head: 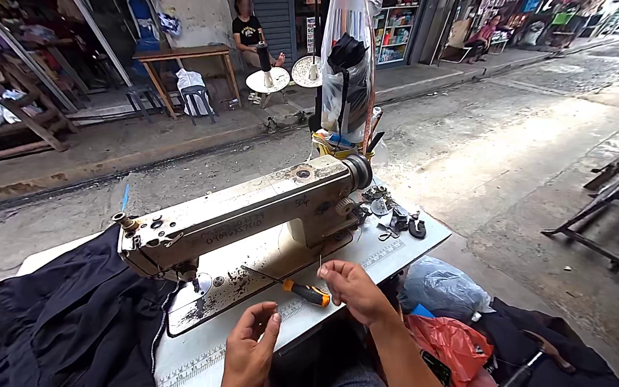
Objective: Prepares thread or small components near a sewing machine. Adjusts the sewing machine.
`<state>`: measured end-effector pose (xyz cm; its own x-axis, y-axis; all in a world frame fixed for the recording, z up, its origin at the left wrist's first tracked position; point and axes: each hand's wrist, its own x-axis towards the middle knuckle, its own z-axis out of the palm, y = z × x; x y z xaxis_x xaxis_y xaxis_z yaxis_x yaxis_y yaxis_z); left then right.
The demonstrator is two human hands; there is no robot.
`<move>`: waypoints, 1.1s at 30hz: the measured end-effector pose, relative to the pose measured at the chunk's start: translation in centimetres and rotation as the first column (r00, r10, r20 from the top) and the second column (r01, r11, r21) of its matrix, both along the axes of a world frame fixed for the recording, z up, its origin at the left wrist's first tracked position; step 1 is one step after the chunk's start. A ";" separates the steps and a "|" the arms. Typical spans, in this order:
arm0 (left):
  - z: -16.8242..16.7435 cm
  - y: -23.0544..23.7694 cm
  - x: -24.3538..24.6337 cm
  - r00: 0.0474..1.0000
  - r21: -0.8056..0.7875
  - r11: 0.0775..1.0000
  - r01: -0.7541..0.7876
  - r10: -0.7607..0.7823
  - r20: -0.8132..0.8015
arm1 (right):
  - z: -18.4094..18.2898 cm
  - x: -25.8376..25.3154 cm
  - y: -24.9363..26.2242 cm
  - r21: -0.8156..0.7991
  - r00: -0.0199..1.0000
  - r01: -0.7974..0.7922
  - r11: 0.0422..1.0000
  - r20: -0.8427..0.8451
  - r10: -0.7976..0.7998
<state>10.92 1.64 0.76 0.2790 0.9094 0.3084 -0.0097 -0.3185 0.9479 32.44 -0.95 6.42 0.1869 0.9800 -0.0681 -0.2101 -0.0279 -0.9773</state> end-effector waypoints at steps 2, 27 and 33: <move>2.4 0.3 1.4 0.996 0.110 0.991 0.081 -0.083 0.015 | -0.3 -1.8 -2.0 0.027 0.999 -0.053 0.998 0.004 0.052; 4.6 -0.4 1.1 0.948 -0.206 0.931 0.303 -0.272 0.164 | -3.5 -4.6 -6.5 0.010 0.981 -0.158 0.987 -0.112 0.158; 4.5 -0.6 1.1 0.945 -0.209 0.928 0.307 -0.272 0.181 | -3.4 -4.7 -6.5 0.030 0.987 -0.078 0.997 -0.138 0.081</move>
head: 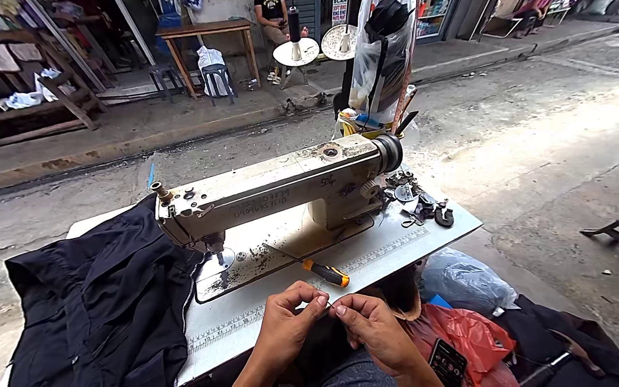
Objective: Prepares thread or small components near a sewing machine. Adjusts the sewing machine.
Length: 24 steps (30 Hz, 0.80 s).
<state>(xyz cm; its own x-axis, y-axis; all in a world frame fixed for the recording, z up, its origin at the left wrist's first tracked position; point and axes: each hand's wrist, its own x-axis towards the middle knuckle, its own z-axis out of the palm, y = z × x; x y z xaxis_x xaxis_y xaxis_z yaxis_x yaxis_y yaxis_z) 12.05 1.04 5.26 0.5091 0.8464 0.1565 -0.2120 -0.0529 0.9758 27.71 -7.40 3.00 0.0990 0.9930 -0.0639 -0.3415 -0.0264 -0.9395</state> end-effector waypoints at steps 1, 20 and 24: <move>-0.1 0.0 0.0 1.000 0.000 1.000 -0.002 0.002 0.006 | 0.1 0.0 0.0 0.006 1.000 0.017 1.000 -0.002 -0.017; -1.3 -0.7 -0.2 0.984 0.098 0.979 -0.176 0.172 0.053 | 1.4 0.1 0.4 0.353 0.853 0.230 0.907 0.376 -0.363; 0.1 1.1 -1.2 0.980 0.322 0.945 0.050 0.016 -0.198 | 2.3 2.5 0.8 0.261 0.765 -0.114 0.958 0.639 -0.083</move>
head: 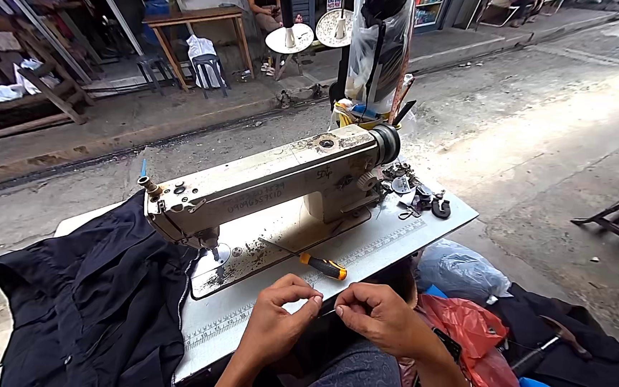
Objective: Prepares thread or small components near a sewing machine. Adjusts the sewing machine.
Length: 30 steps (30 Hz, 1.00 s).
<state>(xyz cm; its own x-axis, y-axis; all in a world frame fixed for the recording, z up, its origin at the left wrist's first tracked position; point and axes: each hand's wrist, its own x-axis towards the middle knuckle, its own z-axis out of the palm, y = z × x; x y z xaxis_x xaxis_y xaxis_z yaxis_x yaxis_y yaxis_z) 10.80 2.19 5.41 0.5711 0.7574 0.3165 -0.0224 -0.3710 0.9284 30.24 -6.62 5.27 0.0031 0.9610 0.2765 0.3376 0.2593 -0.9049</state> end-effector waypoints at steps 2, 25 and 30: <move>1.0 1.0 -0.2 0.968 0.005 0.983 0.184 -0.181 -0.173 | 0.7 0.5 0.5 -0.019 0.994 -0.053 0.998 0.091 0.054; 0.3 -0.3 1.2 0.999 -0.270 0.961 0.050 -0.052 -0.001 | -1.2 -1.2 1.1 -0.115 0.839 -0.069 0.991 -0.544 -0.004; 0.3 -0.2 1.2 0.998 -0.261 0.964 0.053 -0.056 -0.004 | -1.1 -1.3 1.1 -0.124 0.832 -0.062 0.990 -0.555 -0.018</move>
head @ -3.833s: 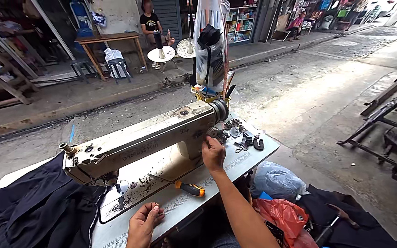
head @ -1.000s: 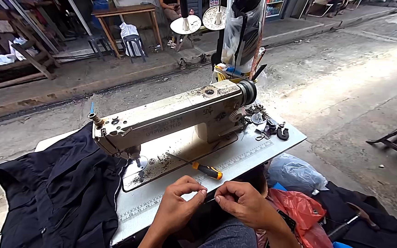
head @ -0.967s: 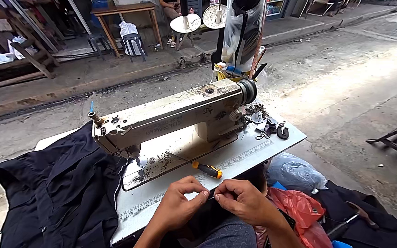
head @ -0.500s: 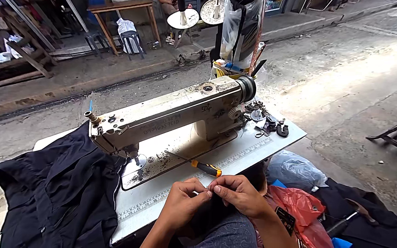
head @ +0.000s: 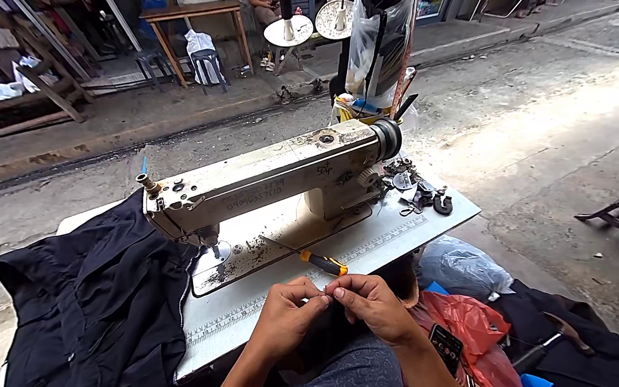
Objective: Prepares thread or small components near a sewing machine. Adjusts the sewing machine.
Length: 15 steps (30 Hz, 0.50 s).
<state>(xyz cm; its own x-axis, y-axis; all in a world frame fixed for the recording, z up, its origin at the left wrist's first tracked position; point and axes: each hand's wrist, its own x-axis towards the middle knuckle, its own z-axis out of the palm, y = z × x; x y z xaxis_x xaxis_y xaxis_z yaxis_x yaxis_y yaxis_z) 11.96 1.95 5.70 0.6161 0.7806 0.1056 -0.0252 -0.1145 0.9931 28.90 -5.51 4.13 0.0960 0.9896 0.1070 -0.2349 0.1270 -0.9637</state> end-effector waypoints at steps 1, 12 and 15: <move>0.0 0.0 0.0 1.000 0.006 1.000 0.000 0.000 -0.001 | 0.0 0.0 0.0 -0.002 1.000 0.000 1.000 0.000 0.000; -0.2 -0.2 0.1 1.000 0.026 1.000 -0.001 0.001 -0.013 | -0.2 0.0 -0.3 -0.001 1.000 0.011 1.000 0.000 -0.011; -0.2 -0.2 0.1 1.000 0.027 1.000 0.002 -0.002 -0.008 | -0.1 0.0 -0.4 -0.004 1.000 0.014 1.000 0.002 -0.014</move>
